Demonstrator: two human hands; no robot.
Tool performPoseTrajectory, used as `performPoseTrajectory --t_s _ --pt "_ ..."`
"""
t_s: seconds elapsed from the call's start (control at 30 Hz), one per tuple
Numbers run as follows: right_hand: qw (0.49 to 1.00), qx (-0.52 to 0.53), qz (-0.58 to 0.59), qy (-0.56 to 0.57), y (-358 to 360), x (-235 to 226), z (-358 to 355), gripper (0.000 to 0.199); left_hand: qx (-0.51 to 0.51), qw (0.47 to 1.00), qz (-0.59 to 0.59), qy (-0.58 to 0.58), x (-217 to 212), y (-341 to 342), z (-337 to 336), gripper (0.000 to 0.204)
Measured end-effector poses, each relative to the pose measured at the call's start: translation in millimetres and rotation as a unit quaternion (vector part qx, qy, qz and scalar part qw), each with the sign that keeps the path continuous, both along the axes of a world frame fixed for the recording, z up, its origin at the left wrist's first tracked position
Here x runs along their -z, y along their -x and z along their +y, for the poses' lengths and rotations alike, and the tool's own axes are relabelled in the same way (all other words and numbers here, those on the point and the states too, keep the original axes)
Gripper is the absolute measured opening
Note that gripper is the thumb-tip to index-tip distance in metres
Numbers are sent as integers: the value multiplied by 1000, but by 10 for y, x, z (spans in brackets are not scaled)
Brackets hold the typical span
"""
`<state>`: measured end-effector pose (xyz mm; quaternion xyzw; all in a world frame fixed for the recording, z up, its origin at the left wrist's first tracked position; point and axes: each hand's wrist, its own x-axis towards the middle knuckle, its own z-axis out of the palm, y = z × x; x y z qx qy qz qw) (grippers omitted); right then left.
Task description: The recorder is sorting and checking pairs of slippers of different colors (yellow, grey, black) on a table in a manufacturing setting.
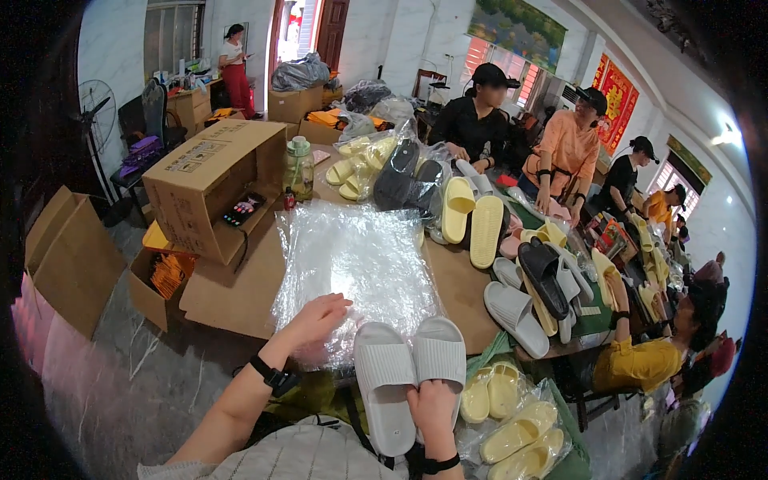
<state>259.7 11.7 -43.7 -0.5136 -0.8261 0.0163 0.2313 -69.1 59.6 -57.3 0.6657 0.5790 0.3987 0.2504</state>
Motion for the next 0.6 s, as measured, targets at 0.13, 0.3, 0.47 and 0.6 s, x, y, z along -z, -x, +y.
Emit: performPoseTrajectory --t_s 0.13,0.3,0.47,0.6 --pt "1000 11 4 13 18 26 -6 31 49 982 181 5 -100 -16 -109 95" --pt "999 27 -7 25 7 69 -2 31 87 950 289 -76 -377 -241 -390 94" --pt "999 33 16 -9 -98 38 35 30 100 975 193 -39 -201 -202 -348 54" --pt "999 16 -35 2 -251 -262 -52 30 79 996 -31 39 -286 -231 -257 44"
